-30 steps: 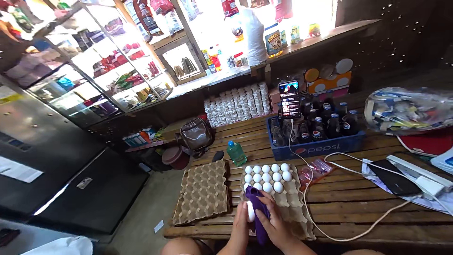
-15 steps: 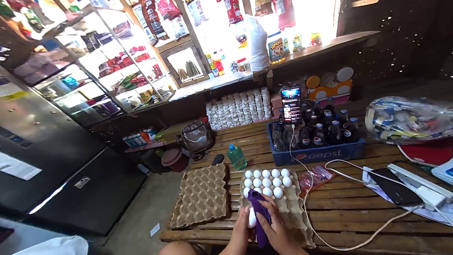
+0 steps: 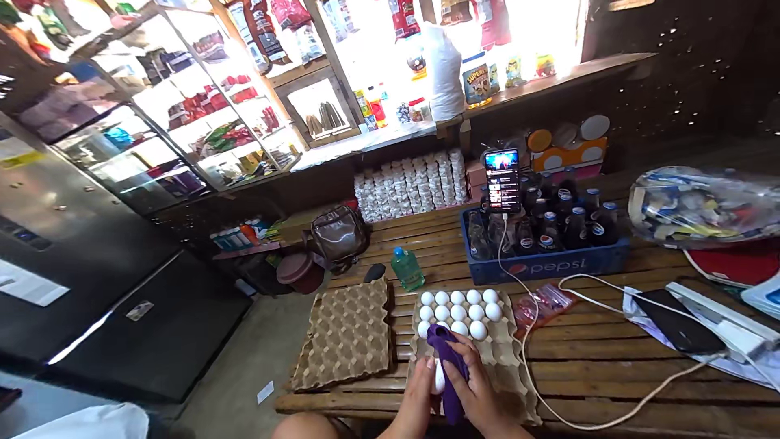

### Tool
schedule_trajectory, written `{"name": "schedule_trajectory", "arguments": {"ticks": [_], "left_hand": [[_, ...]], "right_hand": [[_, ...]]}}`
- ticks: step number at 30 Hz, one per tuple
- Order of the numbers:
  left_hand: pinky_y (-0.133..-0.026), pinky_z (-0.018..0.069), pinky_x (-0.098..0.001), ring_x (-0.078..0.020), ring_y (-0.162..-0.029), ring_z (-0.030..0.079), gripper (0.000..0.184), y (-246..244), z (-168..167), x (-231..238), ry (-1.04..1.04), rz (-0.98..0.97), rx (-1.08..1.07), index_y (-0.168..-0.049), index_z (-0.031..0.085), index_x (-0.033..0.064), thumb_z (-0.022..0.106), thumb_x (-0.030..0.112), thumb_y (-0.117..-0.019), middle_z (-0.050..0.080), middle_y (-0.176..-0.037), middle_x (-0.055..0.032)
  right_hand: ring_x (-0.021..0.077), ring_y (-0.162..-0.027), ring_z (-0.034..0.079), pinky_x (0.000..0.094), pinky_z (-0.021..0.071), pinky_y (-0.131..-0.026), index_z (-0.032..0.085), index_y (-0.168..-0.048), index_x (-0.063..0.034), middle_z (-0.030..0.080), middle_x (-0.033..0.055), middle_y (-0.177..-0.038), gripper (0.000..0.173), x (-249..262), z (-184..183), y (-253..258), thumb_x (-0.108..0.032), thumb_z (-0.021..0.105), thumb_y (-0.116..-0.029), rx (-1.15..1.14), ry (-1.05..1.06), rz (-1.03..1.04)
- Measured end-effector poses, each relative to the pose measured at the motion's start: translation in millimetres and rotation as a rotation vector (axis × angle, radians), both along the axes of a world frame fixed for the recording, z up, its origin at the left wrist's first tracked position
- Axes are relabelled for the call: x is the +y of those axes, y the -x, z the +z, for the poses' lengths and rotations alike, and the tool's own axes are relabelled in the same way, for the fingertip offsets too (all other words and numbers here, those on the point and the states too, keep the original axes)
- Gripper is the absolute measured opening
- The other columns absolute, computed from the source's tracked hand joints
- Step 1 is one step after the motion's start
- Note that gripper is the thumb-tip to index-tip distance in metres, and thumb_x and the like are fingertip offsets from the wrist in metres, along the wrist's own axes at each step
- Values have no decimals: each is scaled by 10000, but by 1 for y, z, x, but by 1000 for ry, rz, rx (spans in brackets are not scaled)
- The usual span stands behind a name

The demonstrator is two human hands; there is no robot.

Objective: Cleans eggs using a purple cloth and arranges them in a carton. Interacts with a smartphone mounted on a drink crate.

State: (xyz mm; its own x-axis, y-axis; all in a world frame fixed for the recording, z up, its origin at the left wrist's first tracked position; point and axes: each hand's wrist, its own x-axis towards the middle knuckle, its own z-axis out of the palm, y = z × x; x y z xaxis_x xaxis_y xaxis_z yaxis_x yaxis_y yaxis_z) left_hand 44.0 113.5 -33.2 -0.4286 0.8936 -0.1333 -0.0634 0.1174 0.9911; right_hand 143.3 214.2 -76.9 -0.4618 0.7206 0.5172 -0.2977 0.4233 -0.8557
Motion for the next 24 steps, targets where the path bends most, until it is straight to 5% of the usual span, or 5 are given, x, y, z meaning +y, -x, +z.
{"name": "schedule_trajectory", "arguments": {"ticks": [3,11,16,19,24], "left_hand": [[-642,535,-243,-56,-687,604,454,0,3,3,-87,108,-39,-1242,473,11,233,361,-1079,641,-884,-14],[-939,559,-337,-123,-1128,620,607,-7,1,-3,-89,50,49,-1477,287,-81,210,381,-1090,550,-1323,-169],[-722,564,-265,-51,-810,631,386,-12,0,-3,-115,23,76,-1219,433,-16,270,308,-1085,607,-963,-27],[-625,540,-226,-40,-679,602,432,-11,6,-2,-150,109,12,-1259,437,-7,250,340,-1082,618,-898,-8],[-840,577,-305,-83,-963,656,519,-9,8,-1,-168,170,-57,-1342,369,-10,259,424,-1080,624,-1102,-54]], "right_hand": [[215,-1335,518,355,434,-1120,641,-1233,-16,561,220,-1382,422,-1,0,-1,-370,590,-1008,-12,-38,28],[190,-1358,508,378,464,-1117,614,-1247,-199,543,103,-1435,306,-1,-4,2,-395,609,-1011,78,-231,68],[160,-1333,517,324,443,-1113,630,-1230,-91,574,157,-1379,354,0,2,-2,-372,578,-1022,53,-82,5],[160,-1350,499,314,424,-1127,619,-1226,-73,557,172,-1392,376,-1,2,-2,-388,553,-1032,56,-71,13],[170,-1374,485,350,437,-1130,577,-1277,-149,522,133,-1443,381,-9,1,0,-434,567,-1025,70,-225,47]]}}
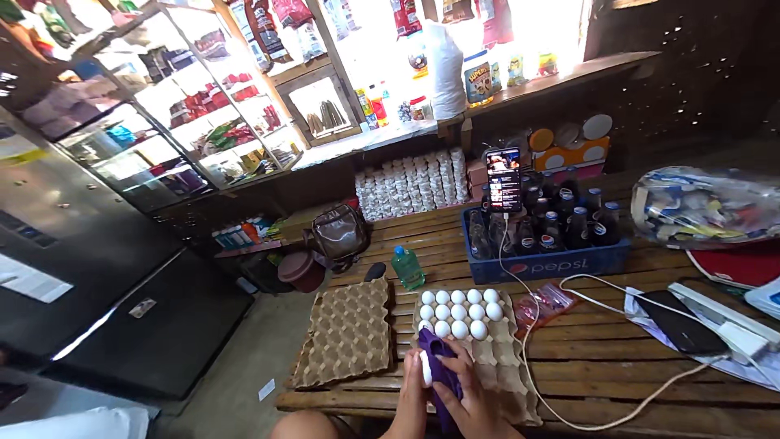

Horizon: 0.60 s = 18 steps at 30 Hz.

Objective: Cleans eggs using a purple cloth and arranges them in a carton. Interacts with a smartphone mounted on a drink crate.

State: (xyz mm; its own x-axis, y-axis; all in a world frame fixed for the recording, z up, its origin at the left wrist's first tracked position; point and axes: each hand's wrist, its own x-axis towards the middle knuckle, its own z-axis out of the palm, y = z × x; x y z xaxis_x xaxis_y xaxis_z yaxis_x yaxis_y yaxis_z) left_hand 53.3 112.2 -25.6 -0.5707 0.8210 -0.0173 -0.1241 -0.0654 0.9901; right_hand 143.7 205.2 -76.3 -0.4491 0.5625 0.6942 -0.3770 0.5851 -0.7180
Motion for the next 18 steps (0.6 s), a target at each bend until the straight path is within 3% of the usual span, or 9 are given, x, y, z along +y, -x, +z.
{"name": "schedule_trajectory", "arguments": {"ticks": [3,5,8,10,12,15,18], "left_hand": [[-953,555,-340,-114,-1112,625,715,0,-10,-3,39,-93,110,-1439,349,-94,274,516,-1075,579,-1271,-147],[-866,577,-335,-98,-990,646,590,-1,-12,-3,76,-125,152,-1340,413,-81,266,431,-1086,612,-1125,-109],[-756,563,-289,-65,-823,631,418,-1,-8,-2,94,-131,139,-1222,467,-25,291,328,-1082,616,-946,-30],[-706,560,-270,-66,-767,629,430,0,-7,0,64,-98,71,-1236,456,-11,264,341,-1081,625,-929,-22],[-695,570,-266,-76,-769,651,460,1,-3,2,20,-24,-7,-1298,427,1,227,356,-1087,655,-957,-29],[-821,584,-317,-107,-933,671,504,2,4,2,22,38,-41,-1366,408,-13,197,353,-1089,650,-1093,-73],[-909,569,-341,-122,-1080,638,574,0,1,-3,68,-39,29,-1430,348,-51,221,391,-1086,582,-1262,-132]], "right_hand": [[176,-1358,505,366,464,-1111,590,-1271,-201,534,91,-1443,334,4,-1,1,-432,560,-1030,37,-31,-16],[156,-1352,507,343,456,-1113,608,-1258,-176,549,98,-1427,344,6,1,0,-430,555,-1032,29,55,-22],[171,-1347,498,325,422,-1125,625,-1235,-24,554,196,-1392,419,5,4,-2,-379,565,-1020,0,236,-39],[185,-1344,501,326,421,-1124,619,-1228,12,552,227,-1384,431,6,3,-2,-359,566,-1016,-25,258,-47],[186,-1348,501,329,424,-1126,615,-1242,-20,542,217,-1397,432,5,0,-1,-387,572,-1018,-43,198,-29],[196,-1353,502,339,433,-1120,612,-1267,-73,535,210,-1414,426,-2,-1,0,-413,591,-1010,-45,94,5],[184,-1366,495,370,450,-1119,614,-1250,-191,533,113,-1444,343,2,-3,3,-442,575,-1019,-9,2,20]]}}
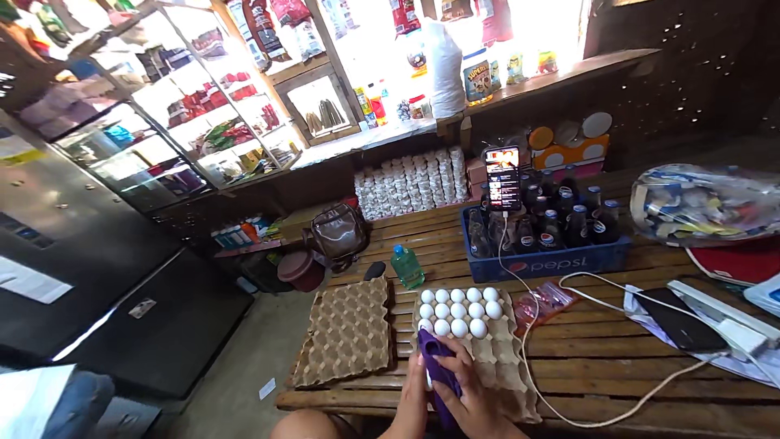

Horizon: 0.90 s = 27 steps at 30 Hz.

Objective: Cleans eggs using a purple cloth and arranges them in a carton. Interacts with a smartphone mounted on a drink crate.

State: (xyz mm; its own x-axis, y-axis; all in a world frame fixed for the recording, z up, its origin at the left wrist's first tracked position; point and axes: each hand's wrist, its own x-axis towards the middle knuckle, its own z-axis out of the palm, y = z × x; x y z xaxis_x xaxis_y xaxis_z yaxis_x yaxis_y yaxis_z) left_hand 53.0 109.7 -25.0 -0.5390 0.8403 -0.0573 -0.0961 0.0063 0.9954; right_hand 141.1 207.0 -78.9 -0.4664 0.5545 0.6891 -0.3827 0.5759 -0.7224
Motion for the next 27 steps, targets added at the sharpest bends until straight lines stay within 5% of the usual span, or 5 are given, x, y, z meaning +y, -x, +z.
{"name": "schedule_trajectory", "arguments": {"ticks": [2,10,16,23,27], "left_hand": [[-940,561,-341,-118,-1130,621,632,0,-5,-3,21,-70,69,-1483,293,-86,231,406,-1091,553,-1331,-164],[-604,537,-228,-58,-646,607,468,3,1,6,29,25,-102,-1220,500,43,195,370,-1084,647,-840,-2],[-903,570,-353,-133,-1060,652,593,3,-2,2,51,-20,-50,-1476,318,-31,166,397,-1093,613,-1245,-126],[-704,569,-289,-96,-784,646,452,5,-6,3,85,-82,-31,-1262,472,2,280,366,-1075,643,-967,-49],[-685,577,-276,-101,-761,673,480,6,-2,6,21,37,-145,-1297,446,31,218,398,-1090,687,-925,-43]], "right_hand": [[179,-1355,511,378,467,-1110,614,-1247,-206,548,89,-1434,325,4,0,0,-439,561,-1027,14,0,-12],[195,-1354,499,343,426,-1131,631,-1226,-38,544,200,-1404,391,6,2,-3,-367,570,-1024,-59,181,-49],[211,-1355,510,396,473,-1104,620,-1240,-212,532,112,-1446,306,3,-2,2,-422,586,-1019,6,-64,-11],[208,-1330,524,359,438,-1120,651,-1226,-48,568,200,-1383,400,7,0,-2,-382,569,-1022,-55,158,-62],[210,-1354,502,371,436,-1124,643,-1241,-107,552,184,-1407,379,4,-3,-2,-406,590,-1014,-73,88,-26]]}}
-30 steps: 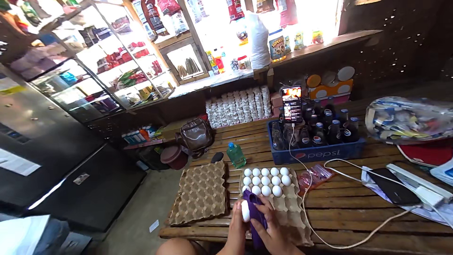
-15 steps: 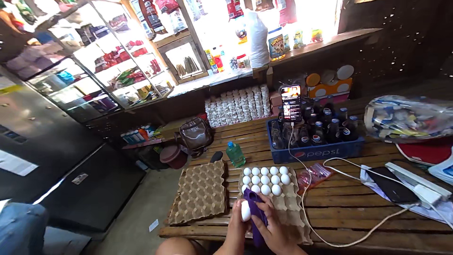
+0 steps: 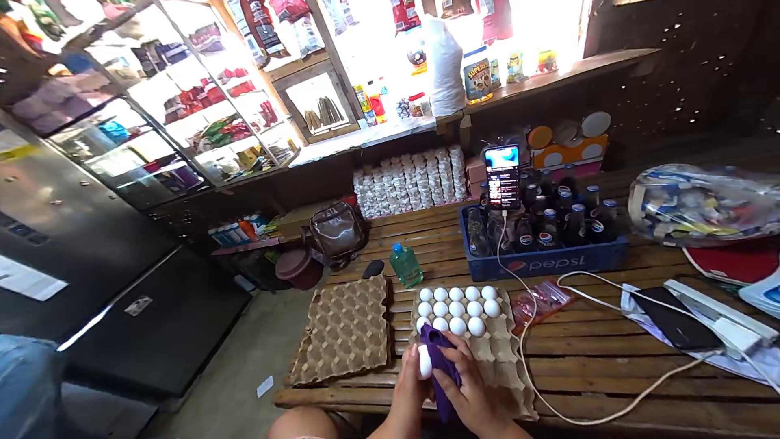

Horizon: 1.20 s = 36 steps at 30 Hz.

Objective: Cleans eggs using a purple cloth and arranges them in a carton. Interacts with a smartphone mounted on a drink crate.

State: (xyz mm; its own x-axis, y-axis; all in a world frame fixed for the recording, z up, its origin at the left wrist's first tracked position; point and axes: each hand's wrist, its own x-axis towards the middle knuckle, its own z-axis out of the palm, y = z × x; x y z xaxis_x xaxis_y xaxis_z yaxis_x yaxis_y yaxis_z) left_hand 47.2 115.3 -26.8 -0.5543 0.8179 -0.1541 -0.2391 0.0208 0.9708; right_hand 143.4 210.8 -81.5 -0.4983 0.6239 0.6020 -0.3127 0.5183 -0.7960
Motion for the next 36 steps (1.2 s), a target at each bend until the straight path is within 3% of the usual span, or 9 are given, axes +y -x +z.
{"name": "schedule_trajectory", "arguments": {"ticks": [6,10,13,20,24,27,30,33,36], "left_hand": [[-887,579,-340,-115,-1034,664,578,-6,0,-6,33,-121,124,-1485,286,-44,188,374,-1099,634,-1213,-109],[-758,584,-316,-102,-846,660,423,-4,-4,-3,49,-157,152,-1249,449,-17,305,339,-1071,638,-983,-56],[-683,562,-280,-85,-748,634,420,-4,-2,-2,39,-113,136,-1232,451,0,278,347,-1071,630,-924,-37],[-792,593,-315,-109,-907,677,433,-4,2,-3,18,-45,76,-1342,367,14,256,342,-1082,645,-1048,-58],[-695,571,-280,-83,-793,646,253,-3,-2,-3,-31,-156,178,-1180,447,37,381,252,-1065,626,-942,-22],[-675,538,-243,-50,-757,621,232,1,-3,-3,-70,-216,271,-1208,497,23,441,192,-1059,640,-944,-1],[-676,559,-249,-65,-764,639,285,3,0,0,-62,-152,247,-1267,442,22,444,207,-1050,634,-970,-22],[-745,586,-304,-104,-818,671,329,4,1,2,-34,-34,160,-1287,403,12,376,259,-1071,649,-938,-43],[-794,583,-301,-91,-874,666,324,3,-4,0,-71,-38,217,-1266,399,6,354,265,-1076,638,-969,-41]], "right_hand": [[192,-1345,518,384,474,-1101,628,-1240,-217,552,103,-1425,313,3,0,3,-431,589,-1015,56,-112,11],[179,-1317,533,340,449,-1107,656,-1218,-63,588,174,-1362,376,3,4,-1,-372,588,-1013,31,116,-20],[210,-1330,523,339,433,-1118,626,-1231,29,568,235,-1365,409,3,6,-2,-313,565,-1016,8,175,-30],[217,-1351,510,398,461,-1109,630,-1239,-191,545,140,-1428,337,-2,1,2,-433,600,-1007,33,-110,18],[155,-1281,550,321,453,-1089,650,-1214,10,599,175,-1334,378,-2,13,-5,-285,615,-982,15,296,90],[76,-1127,619,266,516,-999,569,-1295,16,627,102,-1242,389,1,25,-9,-239,534,-1003,-32,630,166],[120,-1279,541,294,442,-1097,591,-1288,53,578,170,-1354,402,-4,19,-9,-230,537,-1007,10,449,156],[218,-1370,483,375,420,-1134,640,-1256,-51,532,214,-1421,404,-7,8,-3,-372,585,-1016,32,100,89],[205,-1370,481,356,415,-1135,630,-1253,-62,530,202,-1423,408,-9,6,-1,-392,580,-1020,38,86,91]]}}
